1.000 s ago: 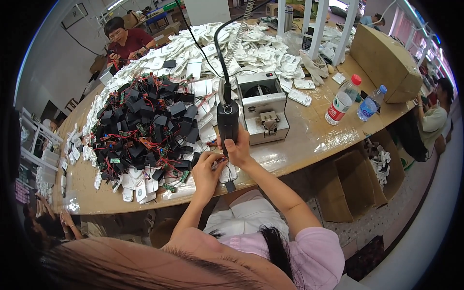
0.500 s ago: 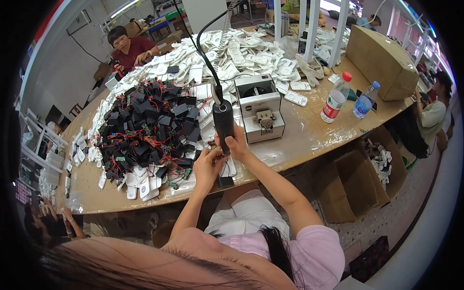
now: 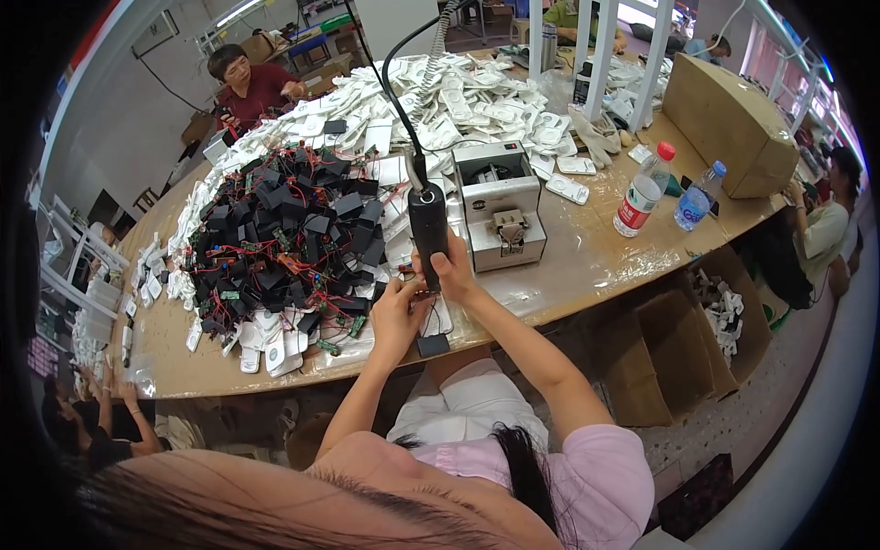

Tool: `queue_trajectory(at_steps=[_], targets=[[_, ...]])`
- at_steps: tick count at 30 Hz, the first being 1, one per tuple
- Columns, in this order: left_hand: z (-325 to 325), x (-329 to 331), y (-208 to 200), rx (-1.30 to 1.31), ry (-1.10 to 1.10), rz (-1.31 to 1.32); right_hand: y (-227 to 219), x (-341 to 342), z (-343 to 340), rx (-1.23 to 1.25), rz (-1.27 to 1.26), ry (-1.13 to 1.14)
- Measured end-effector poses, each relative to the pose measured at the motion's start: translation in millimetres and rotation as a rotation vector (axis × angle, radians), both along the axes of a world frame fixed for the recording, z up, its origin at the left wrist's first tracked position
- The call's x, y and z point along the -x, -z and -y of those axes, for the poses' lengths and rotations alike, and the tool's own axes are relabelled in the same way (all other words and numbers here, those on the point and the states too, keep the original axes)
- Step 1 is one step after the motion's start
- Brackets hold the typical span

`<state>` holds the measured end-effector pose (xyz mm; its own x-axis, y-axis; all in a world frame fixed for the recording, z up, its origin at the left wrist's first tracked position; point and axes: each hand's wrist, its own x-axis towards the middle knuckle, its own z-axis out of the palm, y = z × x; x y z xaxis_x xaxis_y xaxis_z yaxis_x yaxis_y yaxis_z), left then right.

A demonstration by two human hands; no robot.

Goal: The person assembles small electronic components by attaching plastic housings to wire harnesses using an electric screwdriver.

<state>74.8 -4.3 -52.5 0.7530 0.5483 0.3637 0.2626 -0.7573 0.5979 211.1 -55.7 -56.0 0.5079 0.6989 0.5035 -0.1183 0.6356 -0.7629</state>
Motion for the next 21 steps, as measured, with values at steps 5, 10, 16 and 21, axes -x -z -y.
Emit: queue_trajectory(at_steps=[5, 10, 16, 21], targets=[[9, 42, -16, -0.127, 0.078, 0.088, -15, -7, 25, -0.237, -0.115, 0.035], [5, 142, -52, -0.23, -0.066, -0.102, -61, -47, 88, -0.311, -0.005, 0.366], [-26, 307, -30, -0.145, -0.314, -0.97, -66, -81, 120, -0.233, 0.047, 0.543], [-50, 263, -43, 0.095, -0.028, -0.897, -57, -90, 124, -0.203, -0.018, 0.507]])
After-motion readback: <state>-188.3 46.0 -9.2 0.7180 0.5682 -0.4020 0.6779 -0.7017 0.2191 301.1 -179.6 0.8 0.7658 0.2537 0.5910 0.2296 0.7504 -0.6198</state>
